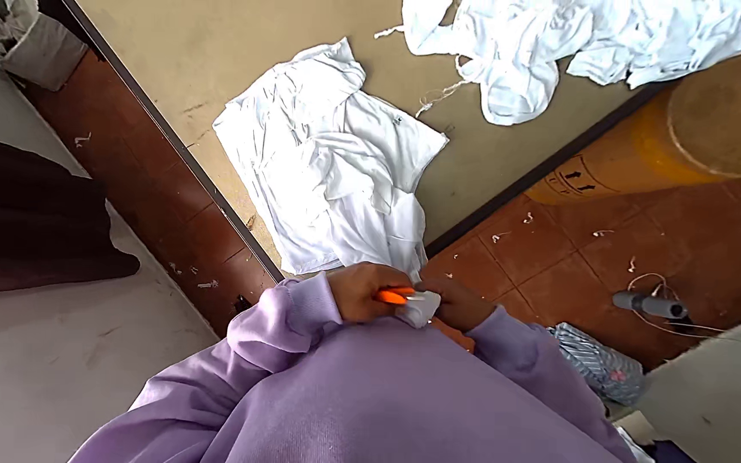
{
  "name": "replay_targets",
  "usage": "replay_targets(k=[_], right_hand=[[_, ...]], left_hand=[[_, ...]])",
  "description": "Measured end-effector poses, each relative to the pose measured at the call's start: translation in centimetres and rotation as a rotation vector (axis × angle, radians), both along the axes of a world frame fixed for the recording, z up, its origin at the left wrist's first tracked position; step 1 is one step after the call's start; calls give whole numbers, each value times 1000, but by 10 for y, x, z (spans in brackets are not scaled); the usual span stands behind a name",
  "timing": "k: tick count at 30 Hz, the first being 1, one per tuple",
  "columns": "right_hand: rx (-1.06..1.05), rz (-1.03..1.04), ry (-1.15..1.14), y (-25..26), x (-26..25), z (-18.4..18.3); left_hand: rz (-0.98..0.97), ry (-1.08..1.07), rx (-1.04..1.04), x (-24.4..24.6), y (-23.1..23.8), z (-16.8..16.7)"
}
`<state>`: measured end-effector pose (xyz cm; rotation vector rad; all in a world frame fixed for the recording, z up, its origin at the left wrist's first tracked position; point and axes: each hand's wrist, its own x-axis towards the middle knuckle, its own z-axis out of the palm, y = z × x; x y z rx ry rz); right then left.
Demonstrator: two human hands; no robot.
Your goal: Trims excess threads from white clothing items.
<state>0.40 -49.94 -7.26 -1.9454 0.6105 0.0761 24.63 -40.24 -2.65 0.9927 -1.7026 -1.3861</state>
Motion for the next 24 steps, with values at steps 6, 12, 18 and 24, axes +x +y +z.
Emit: replay_targets(k=[6, 12, 18, 24], right_hand=[[39, 324, 950, -16, -29, 6], [-251, 6, 209, -26, 44, 29], [-397, -101, -157, -35, 134, 39], [-223, -89, -435, -12, 158, 38]], left_hand=[[588, -388, 99, 45, 15, -27], [869, -581, 155, 95, -28, -43], [640, -514, 224, 98, -36, -34], [742, 243, 27, 68, 7, -10]])
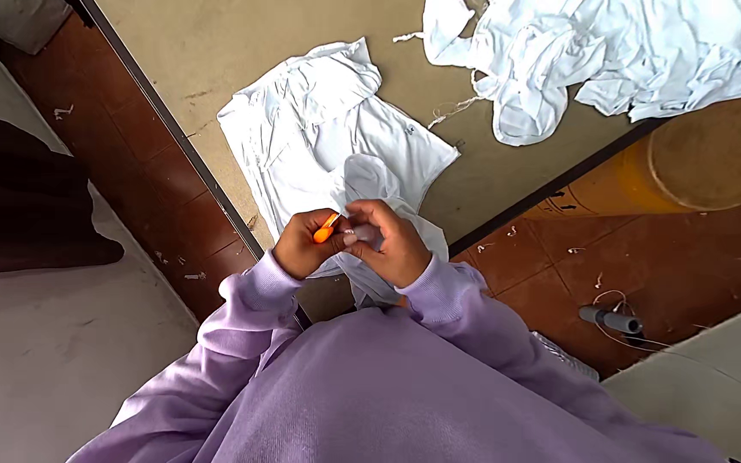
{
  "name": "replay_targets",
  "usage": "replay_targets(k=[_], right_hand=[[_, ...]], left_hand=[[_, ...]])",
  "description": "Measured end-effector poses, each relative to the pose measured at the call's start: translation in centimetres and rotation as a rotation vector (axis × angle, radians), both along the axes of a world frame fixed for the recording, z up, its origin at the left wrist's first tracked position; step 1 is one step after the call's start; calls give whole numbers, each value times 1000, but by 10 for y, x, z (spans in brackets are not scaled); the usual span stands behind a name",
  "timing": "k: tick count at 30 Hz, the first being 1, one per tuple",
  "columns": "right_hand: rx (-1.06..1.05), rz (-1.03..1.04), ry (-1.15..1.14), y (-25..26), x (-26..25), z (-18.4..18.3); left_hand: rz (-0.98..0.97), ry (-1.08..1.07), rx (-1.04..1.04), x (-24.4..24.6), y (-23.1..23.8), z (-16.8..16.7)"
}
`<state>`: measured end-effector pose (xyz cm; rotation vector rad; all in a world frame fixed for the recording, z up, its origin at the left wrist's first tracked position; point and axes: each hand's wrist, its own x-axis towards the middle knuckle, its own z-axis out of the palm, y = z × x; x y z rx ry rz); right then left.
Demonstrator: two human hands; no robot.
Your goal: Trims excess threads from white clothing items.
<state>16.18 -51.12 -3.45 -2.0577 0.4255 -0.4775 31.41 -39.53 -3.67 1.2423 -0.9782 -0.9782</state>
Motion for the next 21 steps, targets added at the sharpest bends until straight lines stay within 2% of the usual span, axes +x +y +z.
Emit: replay_targets(k=[4, 8, 11, 14, 18, 21], right_hand=[[134, 41, -127, 15, -6, 1], [94, 129, -190, 13, -18, 1], [90, 176, -170, 10, -23, 8], [161, 161, -165, 11, -28, 11], [240, 109, -196, 10, -32, 11], [243, 109, -218, 7, -35, 10]], left_hand=[[120, 139, -74, -3, 18, 8], [242, 246, -113, -2, 21, 14], [299, 238, -169, -2, 19, 19], [285, 35, -129, 1, 19, 26], [-16, -425, 154, 8, 33, 35], [-139, -617, 191, 5, 35, 39]])
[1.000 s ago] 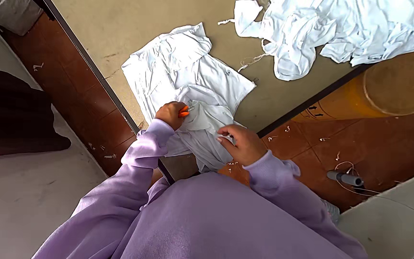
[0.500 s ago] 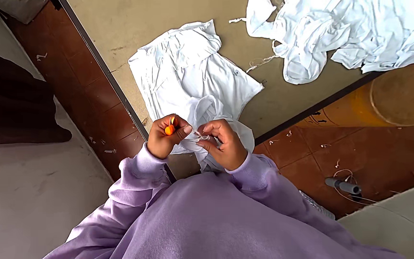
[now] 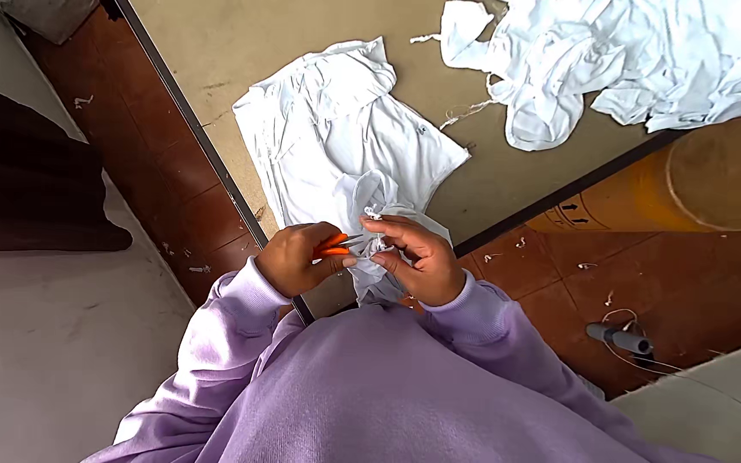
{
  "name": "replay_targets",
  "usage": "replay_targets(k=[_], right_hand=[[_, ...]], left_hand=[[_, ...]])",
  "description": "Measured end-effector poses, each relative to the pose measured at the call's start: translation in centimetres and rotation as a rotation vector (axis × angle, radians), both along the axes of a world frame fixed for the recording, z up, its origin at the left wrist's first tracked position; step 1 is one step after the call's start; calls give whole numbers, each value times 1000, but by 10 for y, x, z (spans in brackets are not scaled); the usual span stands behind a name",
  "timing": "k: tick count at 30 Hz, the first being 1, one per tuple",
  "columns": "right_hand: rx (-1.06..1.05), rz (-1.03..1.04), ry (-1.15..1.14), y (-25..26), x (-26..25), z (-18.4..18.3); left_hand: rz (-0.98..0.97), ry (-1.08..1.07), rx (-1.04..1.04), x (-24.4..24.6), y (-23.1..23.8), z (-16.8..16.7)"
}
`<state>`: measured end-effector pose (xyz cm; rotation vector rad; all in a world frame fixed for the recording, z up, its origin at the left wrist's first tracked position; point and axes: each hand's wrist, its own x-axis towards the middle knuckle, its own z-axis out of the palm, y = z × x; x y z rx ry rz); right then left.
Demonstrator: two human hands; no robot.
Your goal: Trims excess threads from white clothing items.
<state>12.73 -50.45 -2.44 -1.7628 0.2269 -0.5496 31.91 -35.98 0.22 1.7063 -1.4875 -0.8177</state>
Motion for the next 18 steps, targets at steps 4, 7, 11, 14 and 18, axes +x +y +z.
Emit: replay_targets(k=[4, 7, 11, 14, 18], right_hand=[[-48, 26, -18, -1, -1, 1], [-52, 40, -18, -1, 0, 2], [-73, 33, 15, -1, -1, 2], [-43, 25, 18, 2, 0, 0], [90, -71, 76, -1, -15, 6]], left_hand=[[-32, -119, -30, -7, -9, 1], [-76, -120, -64, -10, -16, 0], [-107, -55, -122, -11, -21, -7], [-97, 76, -104, -15, -22, -17], [-114, 137, -37, -27, -19, -35]])
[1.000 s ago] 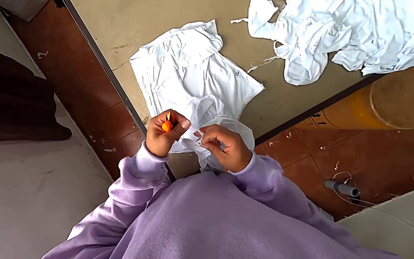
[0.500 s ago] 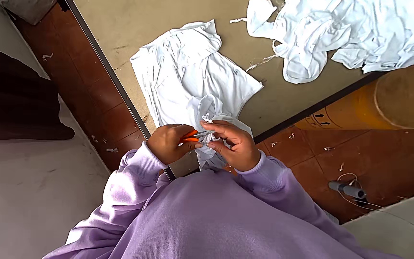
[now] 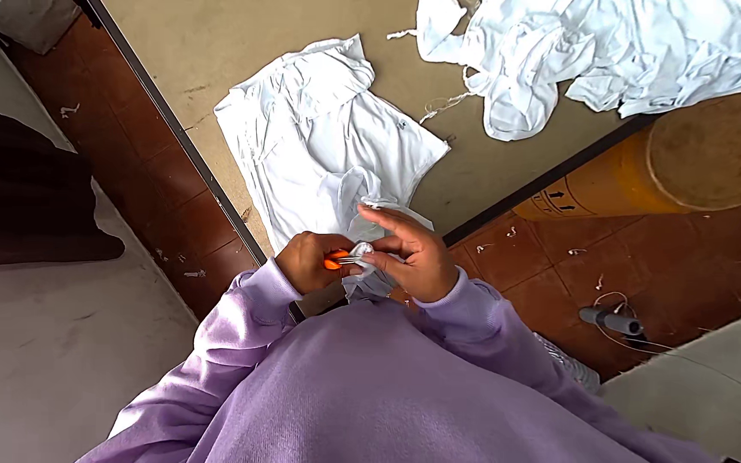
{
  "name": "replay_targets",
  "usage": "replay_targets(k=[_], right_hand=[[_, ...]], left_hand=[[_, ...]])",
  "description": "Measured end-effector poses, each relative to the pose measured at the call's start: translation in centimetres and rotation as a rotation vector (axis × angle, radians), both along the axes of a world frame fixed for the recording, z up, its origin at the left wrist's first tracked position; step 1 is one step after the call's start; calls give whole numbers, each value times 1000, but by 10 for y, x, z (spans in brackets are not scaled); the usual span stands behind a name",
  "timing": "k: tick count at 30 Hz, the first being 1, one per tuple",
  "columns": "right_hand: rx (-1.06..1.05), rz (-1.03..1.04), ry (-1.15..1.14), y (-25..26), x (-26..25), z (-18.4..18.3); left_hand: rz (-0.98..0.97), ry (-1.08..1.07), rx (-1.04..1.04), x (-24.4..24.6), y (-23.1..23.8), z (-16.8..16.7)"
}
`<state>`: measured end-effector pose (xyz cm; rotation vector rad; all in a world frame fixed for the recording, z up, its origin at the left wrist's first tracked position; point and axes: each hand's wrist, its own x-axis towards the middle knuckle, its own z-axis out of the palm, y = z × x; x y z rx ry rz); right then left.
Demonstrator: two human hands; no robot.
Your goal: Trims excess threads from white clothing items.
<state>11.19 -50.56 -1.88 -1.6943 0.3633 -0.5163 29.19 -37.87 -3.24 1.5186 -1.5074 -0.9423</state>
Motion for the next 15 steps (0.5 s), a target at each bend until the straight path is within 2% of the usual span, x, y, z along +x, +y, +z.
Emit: replay_targets(k=[2, 3, 4, 6, 7, 8, 9, 11, 13, 15], right_hand=[[-93, -75, 235, -19, -31, 5], [-189, -55, 476, -33, -52, 9], [-266, 52, 787, -48, -72, 16], [-309, 308, 1442, -65, -92, 20], [-308, 354, 1615, -67, -99, 15], [-303, 354, 1652, -66, -103, 12], [-296, 313, 1564, -63, -105, 11], [-294, 168, 1213, -53, -98, 5], [-330, 74, 946, -42, -72, 1], [-406, 12, 739, -33, -45, 0]], left_hand=[[8, -42, -12, 2, 7, -8], [-1, -62, 17, 7, 12, -8], [-30, -87, 96, 16, 18, -5], [-146, -229, 442, 35, 24, 14], [-192, -321, 665, 42, 20, 24], [-176, -378, 800, 46, 17, 28], [-103, -395, 817, 47, 15, 28], [82, -374, 600, 42, 10, 20], [171, -331, 405, 28, -8, 10], [178, -282, 426, 9, -34, -3]])
